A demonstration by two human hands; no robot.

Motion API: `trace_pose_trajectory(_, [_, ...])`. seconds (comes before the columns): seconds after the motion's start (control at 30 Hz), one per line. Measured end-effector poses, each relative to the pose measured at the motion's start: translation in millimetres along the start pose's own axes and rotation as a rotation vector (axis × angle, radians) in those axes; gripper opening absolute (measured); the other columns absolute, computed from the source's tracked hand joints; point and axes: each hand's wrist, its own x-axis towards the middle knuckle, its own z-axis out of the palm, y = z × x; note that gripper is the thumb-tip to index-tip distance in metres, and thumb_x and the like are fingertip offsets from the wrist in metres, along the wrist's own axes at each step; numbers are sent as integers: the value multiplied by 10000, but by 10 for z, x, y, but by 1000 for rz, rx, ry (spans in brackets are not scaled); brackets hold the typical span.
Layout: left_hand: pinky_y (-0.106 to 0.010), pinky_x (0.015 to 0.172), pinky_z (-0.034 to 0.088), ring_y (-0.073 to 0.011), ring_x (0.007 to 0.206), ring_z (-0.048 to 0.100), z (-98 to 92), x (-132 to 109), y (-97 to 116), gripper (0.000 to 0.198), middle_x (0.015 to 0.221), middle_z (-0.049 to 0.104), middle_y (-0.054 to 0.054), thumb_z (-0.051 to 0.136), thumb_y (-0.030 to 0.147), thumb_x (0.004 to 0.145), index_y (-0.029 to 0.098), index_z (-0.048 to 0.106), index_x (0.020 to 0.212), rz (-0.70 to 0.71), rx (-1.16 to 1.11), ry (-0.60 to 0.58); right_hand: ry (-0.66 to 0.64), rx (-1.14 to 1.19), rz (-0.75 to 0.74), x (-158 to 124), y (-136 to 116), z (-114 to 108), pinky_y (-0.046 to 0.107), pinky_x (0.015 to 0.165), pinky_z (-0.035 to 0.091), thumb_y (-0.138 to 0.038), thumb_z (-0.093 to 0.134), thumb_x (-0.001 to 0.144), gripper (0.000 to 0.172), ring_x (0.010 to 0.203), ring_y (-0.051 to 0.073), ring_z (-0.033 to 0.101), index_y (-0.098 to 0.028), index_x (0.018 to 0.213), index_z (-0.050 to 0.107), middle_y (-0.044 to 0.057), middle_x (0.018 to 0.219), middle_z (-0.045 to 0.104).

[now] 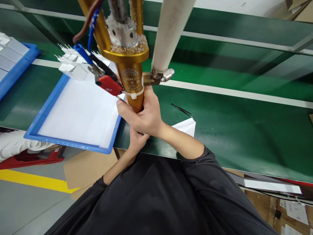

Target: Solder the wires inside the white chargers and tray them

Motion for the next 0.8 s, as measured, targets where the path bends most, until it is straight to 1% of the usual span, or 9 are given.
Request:
trace_pose_trajectory(0.13, [-281, 714, 531, -167, 822, 658, 16, -8, -18, 471, 944, 650, -43, 719, 408, 751, 193, 474, 1093, -5, -46, -22, -15, 6, 37, -7, 0, -11, 319, 614, 536, -344, 601, 855, 285, 597, 88, 504, -273, 1057, 413, -11, 867, 559])
trace_pose_trajectory(0.23, [-274, 705, 528, -159, 806, 655, 27, -15, -44, 497, 953, 647, -42, 719, 438, 749, 198, 466, 1103, -15, -41, -17, -45, -3, 59, -4, 23, -19, 330, 632, 553, -361, 539, 896, 238, 611, 96, 530, -274, 1086, 424, -12, 859, 566])
trace_pose_trajectory(0.3, [-278, 713, 529, -162, 812, 655, 29, -17, -49, 494, 951, 648, -43, 722, 443, 746, 198, 472, 1095, -7, -34, -6, -41, -20, 29, 4, 32, -18, 324, 617, 546, -401, 509, 909, 233, 613, 97, 529, -275, 1085, 423, -10, 859, 560])
trace_pose_trajectory(0.43, [-284, 720, 538, -171, 831, 661, 4, -11, -15, 452, 955, 662, -50, 718, 399, 758, 193, 497, 1094, -1, 1, -22, -34, -30, -68, 23, 34, -14, 299, 595, 514, -506, 566, 865, 334, 632, 94, 526, -279, 1054, 411, -22, 818, 526])
trace_pose_trajectory(0.5, [-283, 703, 546, -177, 830, 666, -32, 7, 8, 462, 973, 672, -54, 729, 370, 752, 192, 513, 1121, -26, 57, -42, -60, -32, -74, 29, 53, -20, 288, 579, 496, -569, 555, 855, 379, 631, 90, 525, -279, 1049, 409, -23, 814, 515])
trace_pose_trajectory(0.63, [-270, 674, 563, -177, 823, 671, -160, 68, 31, 433, 1009, 697, -64, 720, 299, 758, 182, 575, 1149, -86, 169, -81, -77, 7, -58, 48, 133, -53, 271, 488, 449, -678, 442, 866, 468, 535, 69, 461, -281, 1105, 370, -12, 843, 522])
trace_pose_trajectory(0.7, [-263, 680, 569, -177, 845, 672, -241, 86, 39, 411, 1026, 704, -74, 713, 300, 764, 164, 608, 1137, -116, 199, -71, -61, 16, -51, 80, 160, -78, 257, 452, 430, -683, 436, 867, 482, 496, 57, 437, -284, 1127, 356, -13, 847, 540])
trace_pose_trajectory(0.8, [-250, 661, 564, -175, 850, 672, -358, 66, 72, 437, 1037, 712, -82, 721, 337, 758, 153, 632, 1144, -137, 219, -54, -26, 13, -40, 173, 169, -126, 227, 406, 382, -626, 472, 886, 417, 456, 29, 426, -295, 1117, 367, -25, 884, 579])
